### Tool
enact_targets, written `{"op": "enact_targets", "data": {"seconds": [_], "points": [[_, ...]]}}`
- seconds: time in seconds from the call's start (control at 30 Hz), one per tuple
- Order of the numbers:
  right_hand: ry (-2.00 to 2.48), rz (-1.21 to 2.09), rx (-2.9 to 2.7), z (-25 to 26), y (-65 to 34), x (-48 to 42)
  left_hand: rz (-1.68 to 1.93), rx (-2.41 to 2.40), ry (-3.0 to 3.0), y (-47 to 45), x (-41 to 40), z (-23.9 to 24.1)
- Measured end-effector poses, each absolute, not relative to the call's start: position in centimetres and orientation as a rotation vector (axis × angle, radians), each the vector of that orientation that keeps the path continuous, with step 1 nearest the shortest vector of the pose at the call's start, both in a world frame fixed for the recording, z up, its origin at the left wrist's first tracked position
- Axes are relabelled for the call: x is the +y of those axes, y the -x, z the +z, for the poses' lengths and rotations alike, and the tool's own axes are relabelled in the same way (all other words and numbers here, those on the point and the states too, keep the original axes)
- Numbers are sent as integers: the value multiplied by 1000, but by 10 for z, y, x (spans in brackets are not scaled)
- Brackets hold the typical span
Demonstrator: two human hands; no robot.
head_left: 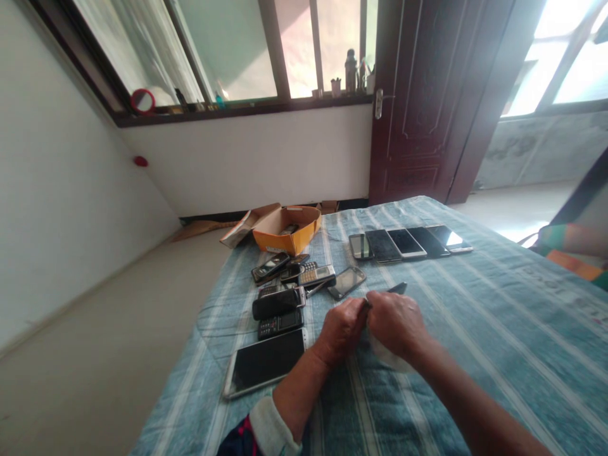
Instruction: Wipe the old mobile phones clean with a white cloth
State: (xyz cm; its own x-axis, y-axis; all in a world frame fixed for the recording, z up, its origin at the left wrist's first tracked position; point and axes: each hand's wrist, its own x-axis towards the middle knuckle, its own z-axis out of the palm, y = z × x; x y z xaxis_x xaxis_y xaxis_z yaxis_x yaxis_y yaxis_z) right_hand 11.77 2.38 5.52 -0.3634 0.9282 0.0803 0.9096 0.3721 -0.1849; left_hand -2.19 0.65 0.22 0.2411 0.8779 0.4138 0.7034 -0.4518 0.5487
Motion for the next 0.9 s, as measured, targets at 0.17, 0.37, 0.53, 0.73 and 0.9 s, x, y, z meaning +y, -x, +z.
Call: {"op": "enact_targets", "data": {"seconds": [0.17,0.37,0.53,0.73,0.9], "points": [[1706,158,-2452,57,-123,28,976,1514,-2292,22,7,1],[1869,72,-2377,59,-142,43,988,1551,-2323,22,8,-2],[1675,157,-2472,57,-122,26,987,1530,-2265,23,7,1],[1770,151,-2439,58,-130,35,958,1513,-2266,23,6,5],[1892,123,-2355,57,-150,51,1014,1534,-2251,22,6,-2]]}}
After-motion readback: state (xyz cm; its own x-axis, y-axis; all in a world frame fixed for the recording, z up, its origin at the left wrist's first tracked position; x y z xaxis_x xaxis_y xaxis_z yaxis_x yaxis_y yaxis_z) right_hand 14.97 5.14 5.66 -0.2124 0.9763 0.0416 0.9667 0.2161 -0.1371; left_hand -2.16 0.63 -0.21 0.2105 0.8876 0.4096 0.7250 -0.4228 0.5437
